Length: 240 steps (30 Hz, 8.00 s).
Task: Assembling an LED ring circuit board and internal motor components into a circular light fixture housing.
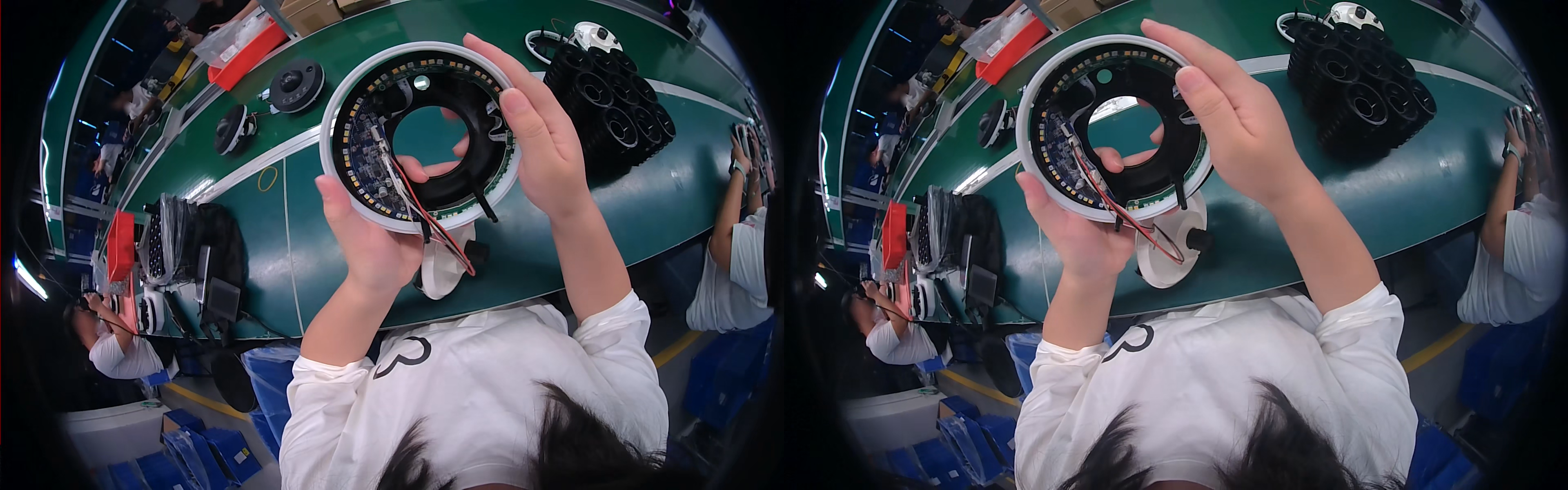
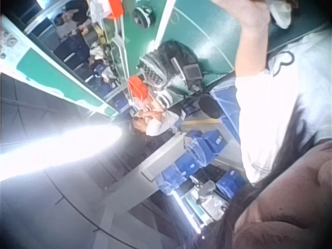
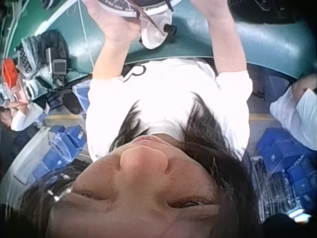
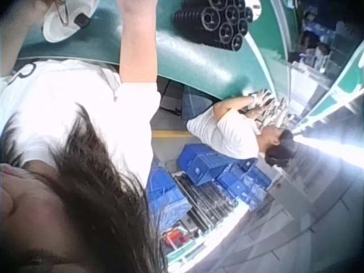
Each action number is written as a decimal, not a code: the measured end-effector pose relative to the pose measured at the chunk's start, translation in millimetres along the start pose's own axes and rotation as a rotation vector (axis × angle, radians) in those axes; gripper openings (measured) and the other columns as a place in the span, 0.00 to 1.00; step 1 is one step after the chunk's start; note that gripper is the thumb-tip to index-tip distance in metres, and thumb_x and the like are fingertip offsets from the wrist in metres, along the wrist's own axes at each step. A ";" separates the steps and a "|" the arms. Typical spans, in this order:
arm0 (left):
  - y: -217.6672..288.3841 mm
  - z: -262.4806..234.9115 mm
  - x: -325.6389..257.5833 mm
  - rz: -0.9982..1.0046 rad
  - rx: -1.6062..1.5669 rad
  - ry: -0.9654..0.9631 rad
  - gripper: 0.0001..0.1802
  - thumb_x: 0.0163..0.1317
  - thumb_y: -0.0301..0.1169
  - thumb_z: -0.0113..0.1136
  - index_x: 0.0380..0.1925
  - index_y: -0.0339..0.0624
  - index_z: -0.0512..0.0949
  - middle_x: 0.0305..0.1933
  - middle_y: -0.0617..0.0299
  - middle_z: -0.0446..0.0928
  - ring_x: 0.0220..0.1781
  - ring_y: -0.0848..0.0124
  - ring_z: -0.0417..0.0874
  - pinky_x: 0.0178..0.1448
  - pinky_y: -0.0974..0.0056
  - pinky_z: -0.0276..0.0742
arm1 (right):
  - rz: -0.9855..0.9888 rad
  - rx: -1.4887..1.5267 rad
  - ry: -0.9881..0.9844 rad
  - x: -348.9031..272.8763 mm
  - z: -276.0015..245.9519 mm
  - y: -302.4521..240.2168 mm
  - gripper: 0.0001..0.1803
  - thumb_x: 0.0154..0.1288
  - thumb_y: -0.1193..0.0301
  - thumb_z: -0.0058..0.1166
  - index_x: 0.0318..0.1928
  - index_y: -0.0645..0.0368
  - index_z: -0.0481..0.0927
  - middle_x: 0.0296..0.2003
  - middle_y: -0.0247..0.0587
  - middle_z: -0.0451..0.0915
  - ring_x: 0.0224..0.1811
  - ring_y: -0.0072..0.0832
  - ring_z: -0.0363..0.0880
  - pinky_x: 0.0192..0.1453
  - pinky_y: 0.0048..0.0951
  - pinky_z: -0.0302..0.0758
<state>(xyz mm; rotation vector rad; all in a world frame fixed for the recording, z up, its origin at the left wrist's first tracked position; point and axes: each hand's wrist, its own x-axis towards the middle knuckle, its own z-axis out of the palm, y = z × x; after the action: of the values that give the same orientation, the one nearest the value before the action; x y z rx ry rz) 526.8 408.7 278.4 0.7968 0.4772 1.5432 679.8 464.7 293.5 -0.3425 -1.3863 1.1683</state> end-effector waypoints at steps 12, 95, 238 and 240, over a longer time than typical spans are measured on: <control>-1.7 -8.1 3.2 0.006 -0.122 -0.122 0.30 0.57 0.51 0.28 0.50 0.42 0.64 0.35 0.57 0.73 0.46 0.44 0.74 0.49 0.44 0.72 | -0.062 -0.071 -0.077 3.3 0.5 -1.0 0.27 0.58 0.70 0.33 0.59 0.68 0.57 0.55 0.49 0.64 0.41 0.29 0.75 0.41 0.24 0.75; 13.7 -34.3 -8.0 0.020 0.314 0.155 0.36 0.46 0.23 0.51 0.58 0.37 0.50 0.55 0.44 0.62 0.50 0.53 0.73 0.49 0.49 0.77 | -0.108 -1.866 0.336 -47.7 -98.2 -35.9 0.10 0.44 0.66 0.60 0.30 0.52 0.81 0.29 0.30 0.74 0.34 0.30 0.71 0.36 0.31 0.67; -66.1 -11.2 -37.6 -0.052 0.291 0.233 0.23 0.56 0.26 0.54 0.52 0.42 0.62 0.50 0.63 0.69 0.52 0.73 0.71 0.52 0.67 0.71 | 0.114 0.083 0.247 -75.7 -8.0 51.5 0.33 0.53 0.74 0.48 0.61 0.63 0.54 0.60 0.43 0.53 0.63 0.32 0.52 0.65 0.31 0.48; -59.4 3.2 -33.0 -0.165 0.071 0.327 0.31 0.45 0.21 0.63 0.49 0.38 0.60 0.48 0.59 0.68 0.48 0.72 0.73 0.54 0.66 0.70 | -0.019 0.165 0.339 -86.8 -7.3 63.7 0.33 0.57 0.71 0.46 0.62 0.62 0.51 0.60 0.42 0.54 0.63 0.31 0.53 0.65 0.31 0.50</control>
<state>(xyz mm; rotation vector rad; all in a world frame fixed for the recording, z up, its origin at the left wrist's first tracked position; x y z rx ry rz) 569.6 384.4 231.5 0.5434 0.8213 1.5131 678.3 428.0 192.1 -0.3891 -0.9902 1.1405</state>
